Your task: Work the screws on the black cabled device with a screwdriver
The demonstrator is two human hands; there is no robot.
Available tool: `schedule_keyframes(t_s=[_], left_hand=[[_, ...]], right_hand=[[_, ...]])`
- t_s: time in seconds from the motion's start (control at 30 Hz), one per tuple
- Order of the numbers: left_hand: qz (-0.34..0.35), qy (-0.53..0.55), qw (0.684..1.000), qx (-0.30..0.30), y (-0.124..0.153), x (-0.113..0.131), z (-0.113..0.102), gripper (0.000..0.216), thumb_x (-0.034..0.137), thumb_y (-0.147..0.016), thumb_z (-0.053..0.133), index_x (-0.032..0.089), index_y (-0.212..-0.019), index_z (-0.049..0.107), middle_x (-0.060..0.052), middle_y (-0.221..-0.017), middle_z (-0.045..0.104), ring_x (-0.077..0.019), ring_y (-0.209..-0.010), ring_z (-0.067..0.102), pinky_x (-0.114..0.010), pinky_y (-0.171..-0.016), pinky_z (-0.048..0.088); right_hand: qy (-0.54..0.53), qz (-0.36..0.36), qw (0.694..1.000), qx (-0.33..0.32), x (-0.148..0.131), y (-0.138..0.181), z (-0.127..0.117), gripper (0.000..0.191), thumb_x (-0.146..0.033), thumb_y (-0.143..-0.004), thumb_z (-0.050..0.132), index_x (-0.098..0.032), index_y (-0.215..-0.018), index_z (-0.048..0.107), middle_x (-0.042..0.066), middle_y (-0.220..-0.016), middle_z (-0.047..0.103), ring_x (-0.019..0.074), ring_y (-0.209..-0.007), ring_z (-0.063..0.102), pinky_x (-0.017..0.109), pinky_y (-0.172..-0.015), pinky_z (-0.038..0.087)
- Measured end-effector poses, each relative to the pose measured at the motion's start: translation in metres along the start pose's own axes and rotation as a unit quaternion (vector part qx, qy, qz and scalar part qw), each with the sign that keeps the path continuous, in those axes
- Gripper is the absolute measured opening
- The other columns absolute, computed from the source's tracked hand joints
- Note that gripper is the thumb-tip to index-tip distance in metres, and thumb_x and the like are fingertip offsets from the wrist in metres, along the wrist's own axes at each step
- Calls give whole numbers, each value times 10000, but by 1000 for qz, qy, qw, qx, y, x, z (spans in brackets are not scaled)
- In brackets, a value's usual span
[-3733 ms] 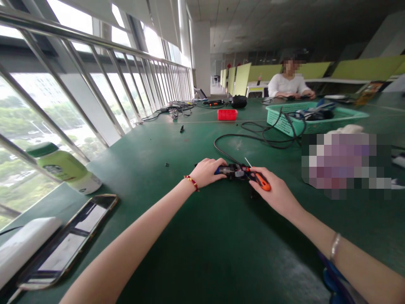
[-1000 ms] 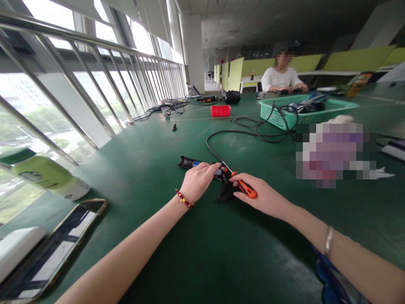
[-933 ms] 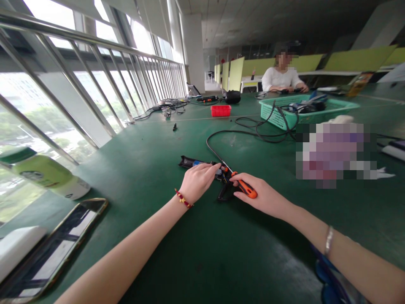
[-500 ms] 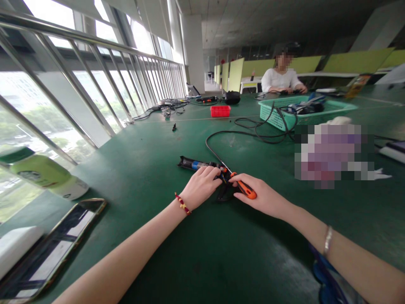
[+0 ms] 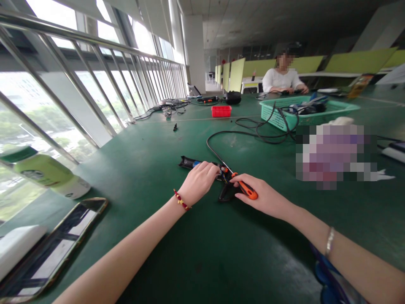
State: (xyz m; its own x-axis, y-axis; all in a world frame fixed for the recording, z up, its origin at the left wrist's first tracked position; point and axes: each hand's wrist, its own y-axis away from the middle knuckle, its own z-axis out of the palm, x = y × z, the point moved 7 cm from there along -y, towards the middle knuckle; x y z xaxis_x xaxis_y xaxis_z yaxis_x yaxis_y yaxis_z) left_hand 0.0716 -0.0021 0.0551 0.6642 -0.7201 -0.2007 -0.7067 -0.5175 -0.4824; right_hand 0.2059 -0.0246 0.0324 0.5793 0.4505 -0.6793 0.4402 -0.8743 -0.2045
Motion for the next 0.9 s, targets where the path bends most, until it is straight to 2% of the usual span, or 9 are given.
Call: schedule_keyframes(t_s=[0.07, 0.27, 0.47, 0.9], left_hand=[[-19, 9, 1000, 21, 0, -6, -3, 157, 185, -932, 384, 146, -903, 533, -42, -836, 593, -167, -790, 519, -277, -716, 438], [25, 5, 998, 49, -3, 1, 0, 183, 187, -933, 387, 147, -921, 566, -50, -876, 617, -171, -825, 531, -284, -735, 458], [52, 24, 998, 39, -4, 6, 7, 224, 185, -938, 374, 147, -983, 591, -62, -966, 625, -164, -871, 531, -280, -781, 472], [69, -24, 997, 35, -4, 10, 9, 240, 189, -931, 399, 175, -995, 629, -58, -911, 621, -164, -842, 536, -305, -770, 449]], right_hand=[[1, 0, 1000, 2, 0, 0, 0, 310, -281, -798, 569, -227, -1099, 519, 43, -1085, 580, 172, -967, 581, 343, -894, 449], [6, -3, 1000, 3, 0, 0, 0, 319, -269, -788, 571, -226, -1101, 522, 46, -1080, 585, 180, -964, 583, 353, -892, 451], [6, -14, 1000, 5, 1, -1, 1, 331, -256, -791, 569, -225, -1115, 509, 48, -1107, 575, 179, -998, 567, 350, -918, 432], [14, -14, 1000, 11, -3, 0, -1, 314, -253, -783, 564, -219, -1093, 530, 58, -1086, 587, 191, -967, 585, 365, -896, 446]])
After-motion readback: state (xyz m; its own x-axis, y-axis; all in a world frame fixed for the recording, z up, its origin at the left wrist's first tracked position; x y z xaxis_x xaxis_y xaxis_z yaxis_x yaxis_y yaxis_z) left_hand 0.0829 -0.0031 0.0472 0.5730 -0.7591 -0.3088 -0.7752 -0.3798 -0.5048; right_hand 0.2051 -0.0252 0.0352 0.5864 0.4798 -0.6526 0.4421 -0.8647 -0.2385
